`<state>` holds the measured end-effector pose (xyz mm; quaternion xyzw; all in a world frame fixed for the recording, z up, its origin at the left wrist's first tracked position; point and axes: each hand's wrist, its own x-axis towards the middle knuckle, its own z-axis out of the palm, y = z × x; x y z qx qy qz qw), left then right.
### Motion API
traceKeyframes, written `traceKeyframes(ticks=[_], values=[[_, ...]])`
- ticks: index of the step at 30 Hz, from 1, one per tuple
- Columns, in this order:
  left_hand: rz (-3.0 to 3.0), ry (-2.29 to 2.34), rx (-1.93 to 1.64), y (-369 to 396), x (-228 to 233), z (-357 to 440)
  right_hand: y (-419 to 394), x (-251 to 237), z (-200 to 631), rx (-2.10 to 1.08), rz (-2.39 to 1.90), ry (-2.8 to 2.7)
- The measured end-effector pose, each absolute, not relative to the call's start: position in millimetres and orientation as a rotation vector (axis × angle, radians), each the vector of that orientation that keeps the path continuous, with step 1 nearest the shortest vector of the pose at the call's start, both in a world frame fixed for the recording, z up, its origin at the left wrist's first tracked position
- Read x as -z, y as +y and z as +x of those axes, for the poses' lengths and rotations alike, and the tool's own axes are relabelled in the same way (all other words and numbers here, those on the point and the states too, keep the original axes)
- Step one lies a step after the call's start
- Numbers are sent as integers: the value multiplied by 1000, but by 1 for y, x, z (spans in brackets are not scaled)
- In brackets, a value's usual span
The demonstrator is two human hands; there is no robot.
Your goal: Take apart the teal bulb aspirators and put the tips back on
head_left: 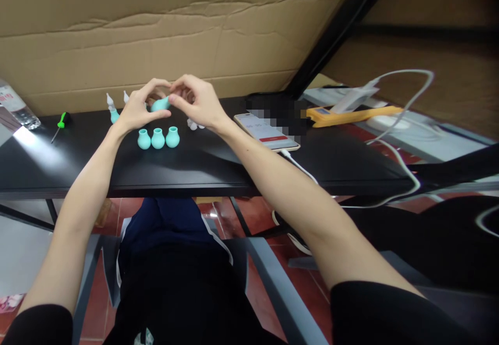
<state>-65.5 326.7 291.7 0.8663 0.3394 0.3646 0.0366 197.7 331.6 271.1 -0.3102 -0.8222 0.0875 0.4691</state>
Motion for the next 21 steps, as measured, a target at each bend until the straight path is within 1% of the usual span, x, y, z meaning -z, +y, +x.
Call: traceKeyframes(ticks=[4,12,14,17,21], values=[[2695,1019,-1111,335,-287,-68,330,-268,190,-247,-652,-2059],[2630,1016,-1236,334,-287,-65,337,-277,209,-266,-643,-2022],[2678,1134,-1297,336,-290,-69,338,-281,220,-240,-644,-2097],[2702,1471,-1325,343,-291,-80,341,-285,236,-231,-641,-2271],[2603,1814,-1391,349,-288,-93,341,-289,249,-388,-598,-2459]])
